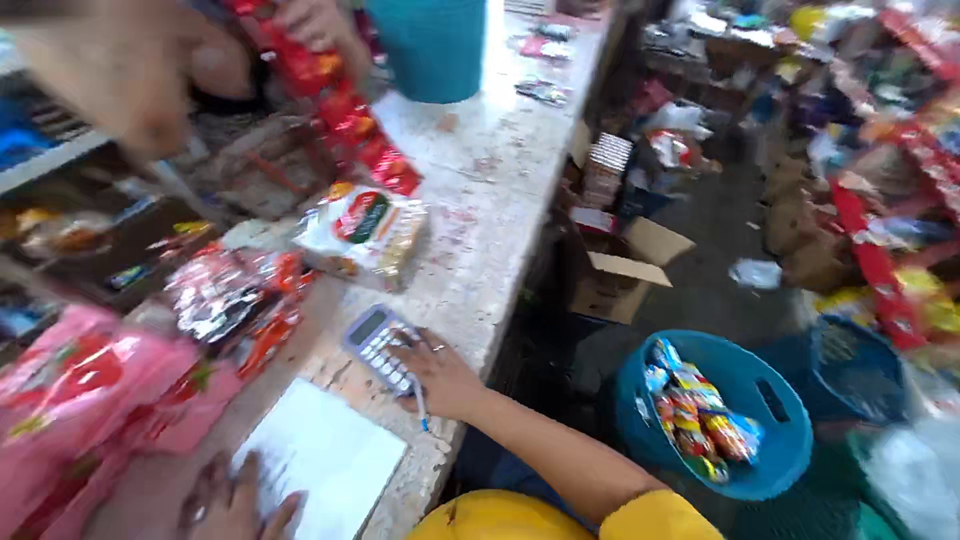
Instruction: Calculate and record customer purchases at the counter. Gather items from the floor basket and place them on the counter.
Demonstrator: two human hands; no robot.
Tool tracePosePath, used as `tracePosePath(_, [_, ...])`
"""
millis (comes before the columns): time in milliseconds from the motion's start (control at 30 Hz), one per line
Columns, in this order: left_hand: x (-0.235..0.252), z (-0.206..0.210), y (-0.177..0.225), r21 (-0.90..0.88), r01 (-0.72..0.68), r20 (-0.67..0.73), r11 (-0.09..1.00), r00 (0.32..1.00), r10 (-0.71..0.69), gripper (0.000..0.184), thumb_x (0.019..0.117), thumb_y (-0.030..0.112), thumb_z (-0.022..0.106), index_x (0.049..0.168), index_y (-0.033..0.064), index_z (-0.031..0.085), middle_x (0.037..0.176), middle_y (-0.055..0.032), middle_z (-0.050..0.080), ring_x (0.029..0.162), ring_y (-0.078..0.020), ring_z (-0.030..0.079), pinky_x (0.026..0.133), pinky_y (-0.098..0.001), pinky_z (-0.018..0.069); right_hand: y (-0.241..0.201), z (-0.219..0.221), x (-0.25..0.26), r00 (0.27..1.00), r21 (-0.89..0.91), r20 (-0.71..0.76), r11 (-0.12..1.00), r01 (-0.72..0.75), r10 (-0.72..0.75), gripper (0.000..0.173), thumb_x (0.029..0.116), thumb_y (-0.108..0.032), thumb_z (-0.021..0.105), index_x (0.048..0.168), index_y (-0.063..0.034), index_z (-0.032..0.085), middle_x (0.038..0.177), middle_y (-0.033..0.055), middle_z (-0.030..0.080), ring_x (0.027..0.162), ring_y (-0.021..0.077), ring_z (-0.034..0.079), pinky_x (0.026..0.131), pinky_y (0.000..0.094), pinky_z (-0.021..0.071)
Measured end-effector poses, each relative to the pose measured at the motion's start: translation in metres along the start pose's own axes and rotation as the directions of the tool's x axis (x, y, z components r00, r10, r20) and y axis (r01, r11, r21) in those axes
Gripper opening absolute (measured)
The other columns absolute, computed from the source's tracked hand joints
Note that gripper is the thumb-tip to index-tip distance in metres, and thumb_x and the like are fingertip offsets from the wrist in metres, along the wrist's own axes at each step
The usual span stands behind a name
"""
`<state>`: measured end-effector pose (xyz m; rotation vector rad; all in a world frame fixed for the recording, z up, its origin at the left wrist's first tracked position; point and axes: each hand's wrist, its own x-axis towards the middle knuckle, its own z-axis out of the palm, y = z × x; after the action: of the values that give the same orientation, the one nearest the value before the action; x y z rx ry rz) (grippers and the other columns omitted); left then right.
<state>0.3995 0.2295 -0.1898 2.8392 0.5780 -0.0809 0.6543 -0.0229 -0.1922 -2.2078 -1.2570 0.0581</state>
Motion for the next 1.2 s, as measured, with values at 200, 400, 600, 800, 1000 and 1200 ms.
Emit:
tracePosePath(200, [-0.031,0.013,0.018,-0.025,0.017,-0.071,1.0,0.997,-0.018,0.103,0.0881,0.083,0.036,0.158,0.0075,0.037,0.164,-0.0307,0.022,0.152,-0.0519,0.02,0.119,-0.0693,0.0197,0.008,0.01,-0.004,0.98,-0.053,-0.18,0.996,0.076,-0.085,0.081,0.0857,-0.06,0.071,0.142,-0.0027,0.059,0.145,0.0213,0.058,0.137,0.043,0.052,0.111,0.0592,0.0441])
tracePosePath(400, [-0.081,0.017,0.062,-0.157,0.134,-0.068,0.979,0.987,-0.146,0.088,0.0931,0.069,0.05,0.157,0.0106,0.039,0.164,-0.0317,0.021,0.152,-0.0527,0.018,0.115,-0.0739,0.0228,0.015,0.009,-0.006,0.958,0.078,-0.276,0.992,0.098,-0.073,0.067,0.0961,-0.044,0.065,0.137,0.0093,0.057,0.135,0.0276,0.063,0.128,0.0441,0.058,0.109,0.0546,0.0451])
tracePosePath(600, [-0.083,0.043,0.053,-0.292,-0.009,-0.422,0.956,0.899,-0.12,0.059,0.1015,0.052,0.049,0.138,0.0076,0.062,0.15,-0.0251,0.051,0.143,-0.0489,0.041,0.112,-0.0621,0.0395,-0.01,0.005,0.012,0.935,0.528,-0.334,0.845,0.082,0.118,0.075,0.1092,-0.051,0.034,0.137,0.0185,0.036,0.115,0.0129,0.07,0.111,0.0079,0.067,0.102,0.0303,0.053])
tracePosePath(800, [-0.076,0.052,0.041,-0.351,-0.044,-0.504,0.935,0.851,-0.149,0.052,0.1013,0.047,0.052,0.133,0.0076,0.066,0.144,-0.0231,0.056,0.141,-0.048,0.044,0.108,-0.061,0.0435,-0.014,-0.016,0.038,0.932,0.446,-0.338,0.894,0.038,0.129,0.039,0.1096,-0.019,0.042,0.132,0.0118,0.052,0.107,0.0109,0.076,0.103,0.0108,0.071,0.096,0.0323,0.0557])
tracePosePath(1000, [-0.073,0.054,0.038,-0.395,-0.036,-0.508,0.918,0.841,-0.185,0.055,0.0995,0.049,0.052,0.128,0.0048,0.068,0.141,-0.0252,0.058,0.139,-0.0493,0.045,0.11,-0.0609,0.04,0.016,-0.028,0.048,0.966,0.235,-0.214,0.967,-0.094,0.146,0.03,0.0992,0.0,0.052,0.126,0.0066,0.063,0.116,0.0177,0.074,0.104,0.0273,0.072,0.09,0.0456,0.0573])
tracePosePath(1200, [-0.074,0.053,0.038,-0.404,-0.026,-0.489,0.915,0.851,-0.192,0.056,0.0993,0.05,0.052,0.129,0.0063,0.068,0.143,-0.0234,0.057,0.139,-0.0473,0.045,0.11,-0.061,0.0407,0.018,-0.022,0.052,0.996,0.047,-0.084,0.998,-0.034,0.037,0.03,0.1003,-0.012,0.06,0.127,0.0014,0.066,0.127,0.0183,0.069,0.124,0.04,0.061,0.104,0.0565,0.0491])
